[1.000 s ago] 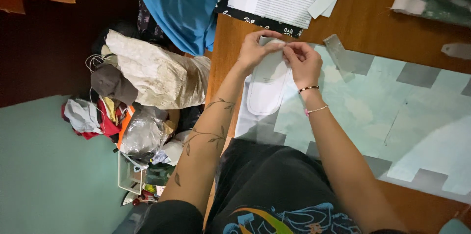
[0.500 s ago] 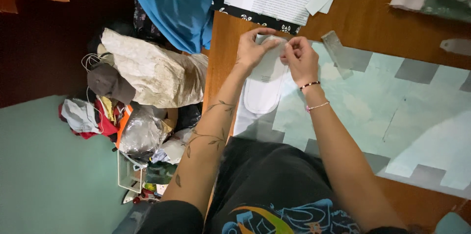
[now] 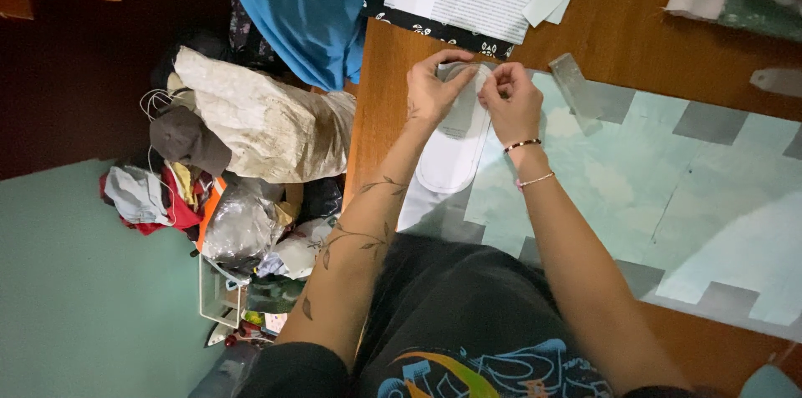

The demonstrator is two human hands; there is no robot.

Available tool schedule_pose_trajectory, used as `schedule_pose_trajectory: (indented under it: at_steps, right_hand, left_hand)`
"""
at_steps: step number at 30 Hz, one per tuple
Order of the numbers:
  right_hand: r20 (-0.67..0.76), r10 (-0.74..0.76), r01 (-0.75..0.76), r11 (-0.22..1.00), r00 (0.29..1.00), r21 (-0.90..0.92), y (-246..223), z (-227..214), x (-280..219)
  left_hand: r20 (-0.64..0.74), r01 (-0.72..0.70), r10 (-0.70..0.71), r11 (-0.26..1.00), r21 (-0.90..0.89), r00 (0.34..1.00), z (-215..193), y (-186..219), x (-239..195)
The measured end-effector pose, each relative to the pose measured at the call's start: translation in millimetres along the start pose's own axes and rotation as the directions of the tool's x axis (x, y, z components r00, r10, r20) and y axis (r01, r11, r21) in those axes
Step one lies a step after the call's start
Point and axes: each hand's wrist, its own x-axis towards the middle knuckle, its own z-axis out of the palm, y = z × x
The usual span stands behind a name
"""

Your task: Cut fabric pieces following paper patterns using scissors

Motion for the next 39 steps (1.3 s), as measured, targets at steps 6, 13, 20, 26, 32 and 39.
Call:
schedule_pose_trajectory:
  at_steps: [6, 13, 20, 26, 32, 39]
  right_hand:
    - [-0.078, -0.004, -0.004, 0.995, 0.997, -0.098, -10.6, 0.5, -6.0]
    - [-0.100, -0.061, 0.047, 0.990, 0.993, -0.136, -2.4, 3.1, -4.7]
    - [-0.089, -0.082, 0.062, 0.976, 0.993, -0.211, -14.4, 1.6, -3.0]
    - [-0.101, -0.075, 0.052, 0.975, 0.992, -0.215, -16.7, 2.0, -6.7]
    - [-0.115, -0.078, 0.056, 0.983, 0.990, -0.177, -15.6, 5.7, -7.3]
    - [-0.097, 0.027, -0.034, 0.997, 0.995, -0.066, -19.3, 2.6, -3.9]
  left_hand:
    - [-0.015, -0.026, 0.028, 0.996, 0.085, 0.999, -2.4, 13.6, -7.8]
    - [-0.007, -0.055, 0.056, 0.994, 0.095, 0.998, -4.1, 24.8, -15.7]
    - [-0.042, -0.086, 0.090, 0.994, 0.074, 0.995, -6.6, 38.7, -22.3]
    - [0.040, 0.065, -0.069, 0.995, 0.079, 0.997, -17.5, 32.6, -5.4]
    - [0.118, 0.230, -0.230, 0.973, 0.014, 0.966, -20.1, 13.2, 9.6]
    - [0.249, 0.363, -0.297, 0.885, -0.291, 0.922, -15.6, -1.0, 11.5]
